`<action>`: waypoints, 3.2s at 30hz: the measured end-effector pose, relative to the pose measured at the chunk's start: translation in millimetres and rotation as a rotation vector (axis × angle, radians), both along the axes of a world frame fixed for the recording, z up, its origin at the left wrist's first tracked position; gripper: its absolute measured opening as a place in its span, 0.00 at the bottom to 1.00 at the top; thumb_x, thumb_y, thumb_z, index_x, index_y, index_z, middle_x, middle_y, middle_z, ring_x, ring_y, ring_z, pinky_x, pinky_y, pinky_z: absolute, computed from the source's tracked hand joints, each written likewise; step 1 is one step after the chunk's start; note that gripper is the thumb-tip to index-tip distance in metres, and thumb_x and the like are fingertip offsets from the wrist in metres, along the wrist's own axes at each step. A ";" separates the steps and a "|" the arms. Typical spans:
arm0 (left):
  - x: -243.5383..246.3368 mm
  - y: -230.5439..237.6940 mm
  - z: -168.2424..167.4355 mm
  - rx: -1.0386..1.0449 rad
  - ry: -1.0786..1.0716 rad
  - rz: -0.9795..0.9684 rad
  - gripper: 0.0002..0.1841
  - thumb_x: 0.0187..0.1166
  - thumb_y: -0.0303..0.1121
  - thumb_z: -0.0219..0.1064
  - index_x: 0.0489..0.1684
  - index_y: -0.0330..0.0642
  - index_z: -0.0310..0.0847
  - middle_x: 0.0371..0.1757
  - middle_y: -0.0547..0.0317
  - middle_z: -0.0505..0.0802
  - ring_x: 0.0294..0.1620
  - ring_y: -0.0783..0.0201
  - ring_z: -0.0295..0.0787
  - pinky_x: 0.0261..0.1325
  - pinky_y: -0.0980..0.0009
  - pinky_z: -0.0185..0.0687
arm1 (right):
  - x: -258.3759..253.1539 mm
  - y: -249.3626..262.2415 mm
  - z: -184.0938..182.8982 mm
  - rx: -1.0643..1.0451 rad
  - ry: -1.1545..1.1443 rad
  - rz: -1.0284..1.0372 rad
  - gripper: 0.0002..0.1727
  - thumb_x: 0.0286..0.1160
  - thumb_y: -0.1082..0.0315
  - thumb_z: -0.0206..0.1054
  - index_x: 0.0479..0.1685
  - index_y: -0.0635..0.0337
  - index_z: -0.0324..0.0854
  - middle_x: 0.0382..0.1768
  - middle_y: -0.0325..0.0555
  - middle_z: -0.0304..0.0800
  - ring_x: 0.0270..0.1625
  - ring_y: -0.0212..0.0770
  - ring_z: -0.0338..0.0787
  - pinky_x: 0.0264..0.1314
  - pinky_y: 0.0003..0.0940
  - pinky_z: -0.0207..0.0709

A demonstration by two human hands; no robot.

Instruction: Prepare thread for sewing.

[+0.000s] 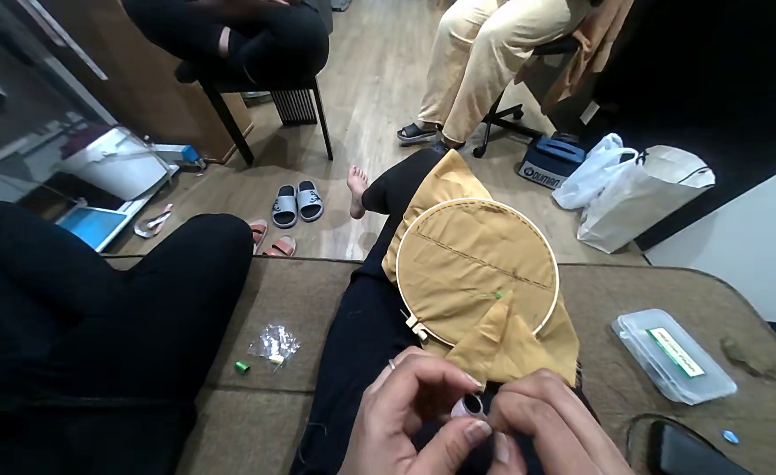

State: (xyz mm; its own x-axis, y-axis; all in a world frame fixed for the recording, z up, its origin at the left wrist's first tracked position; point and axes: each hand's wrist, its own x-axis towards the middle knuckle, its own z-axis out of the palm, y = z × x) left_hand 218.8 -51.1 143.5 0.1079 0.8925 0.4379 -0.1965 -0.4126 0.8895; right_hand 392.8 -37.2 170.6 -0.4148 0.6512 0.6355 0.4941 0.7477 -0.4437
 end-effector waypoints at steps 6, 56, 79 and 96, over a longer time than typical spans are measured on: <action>-5.3 6.3 -5.4 0.178 0.137 0.139 0.09 0.79 0.38 0.72 0.50 0.46 0.88 0.49 0.66 0.87 0.50 0.82 0.85 0.54 0.86 0.83 | 9.1 1.2 7.1 -0.377 0.260 0.286 0.12 0.84 0.64 0.56 0.36 0.63 0.76 0.37 0.48 0.78 0.42 0.27 0.80 0.43 0.13 0.71; -4.9 8.8 -6.3 -0.329 -0.575 -0.212 0.08 0.77 0.32 0.73 0.44 0.49 0.79 0.43 0.65 0.90 0.44 0.72 0.92 0.50 0.75 0.92 | 5.7 12.7 -15.2 -0.485 0.402 0.128 0.21 0.81 0.53 0.70 0.60 0.61 0.86 0.53 0.42 0.88 0.51 0.23 0.86 0.45 0.17 0.82; -3.0 7.8 -10.4 -0.012 -0.046 0.007 0.08 0.76 0.31 0.75 0.47 0.40 0.87 0.50 0.61 0.94 0.49 0.74 0.92 0.50 0.77 0.91 | 3.4 11.6 -14.0 -0.806 0.691 0.361 0.08 0.87 0.62 0.63 0.45 0.53 0.85 0.42 0.30 0.86 0.35 0.20 0.85 0.35 0.17 0.83; -7.1 10.4 -15.8 0.110 0.082 0.154 0.13 0.77 0.36 0.75 0.51 0.43 0.79 0.47 0.65 0.94 0.49 0.76 0.93 0.55 0.78 0.91 | 10.5 21.8 -18.4 -0.887 0.791 0.610 0.10 0.88 0.58 0.61 0.44 0.48 0.86 0.44 0.29 0.85 0.47 0.24 0.84 0.54 0.24 0.79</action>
State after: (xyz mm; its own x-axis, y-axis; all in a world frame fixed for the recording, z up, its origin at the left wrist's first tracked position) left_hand 211.7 -40.8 127.8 0.0136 0.8488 0.5286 -0.0524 -0.5273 0.8480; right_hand 403.3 -15.4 152.2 -0.5042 0.8099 0.2996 -0.4274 0.0674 -0.9016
